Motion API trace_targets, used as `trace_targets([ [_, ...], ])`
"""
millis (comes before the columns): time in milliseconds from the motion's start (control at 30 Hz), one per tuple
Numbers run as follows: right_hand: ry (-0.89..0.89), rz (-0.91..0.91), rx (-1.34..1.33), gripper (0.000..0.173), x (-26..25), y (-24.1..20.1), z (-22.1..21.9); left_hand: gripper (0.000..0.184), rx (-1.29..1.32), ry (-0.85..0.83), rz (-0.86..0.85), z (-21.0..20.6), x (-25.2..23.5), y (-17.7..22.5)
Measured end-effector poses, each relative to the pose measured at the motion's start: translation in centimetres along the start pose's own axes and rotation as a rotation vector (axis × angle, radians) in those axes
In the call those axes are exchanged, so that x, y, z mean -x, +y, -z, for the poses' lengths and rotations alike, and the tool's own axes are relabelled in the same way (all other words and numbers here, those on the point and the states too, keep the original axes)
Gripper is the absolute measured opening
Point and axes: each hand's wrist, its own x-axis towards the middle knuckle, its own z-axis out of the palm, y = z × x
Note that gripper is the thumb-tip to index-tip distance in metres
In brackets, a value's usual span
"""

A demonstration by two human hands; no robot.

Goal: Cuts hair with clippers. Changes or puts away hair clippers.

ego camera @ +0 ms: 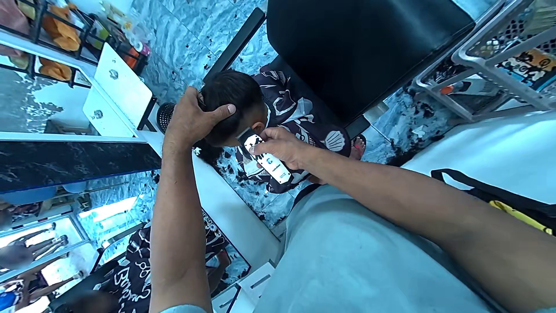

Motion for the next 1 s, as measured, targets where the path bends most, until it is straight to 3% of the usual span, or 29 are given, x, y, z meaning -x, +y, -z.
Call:
trace_targets([
  [367, -0.039, 0.039, -0.019, 0.038, 0.5, -0.8, -0.1, 0.083, -0.02, 0.004, 0.015, 0.1, 0.2, 0.1],
  [533, -0.186, -0.161, 0.326, 0.046, 2.3, 2.5, 0.7, 0.083, -0.027, -0.005, -0.001, 0.3, 0.3, 0.6],
  [667, -0.272, -0.029, 0.856, 0.052, 2.3, 1.8, -1.0, 0.084, -0.039, -0.018, 0.028, 0.5, 0.4, 0.9],
  [767, -0.196, 0.174, 1.156, 0.062, 1.8, -1.0, -2.1, 0.084, -0.031, -0.015, 0.032, 0.2, 0.3, 0.7],
  [867, -0.101, 0.315, 1.107, 0.064, 0.9, -3.0, -0.7, 0.084, -0.012, -0.018, 0.04, 0.2, 0.5, 0.7],
  [1000, 0.059, 0.194, 0.928, 0.05, 0.8, -3.9, 1.5, 0.084, -0.009, -0.02, 0.052, 0.4, 1.1, 1.2],
])
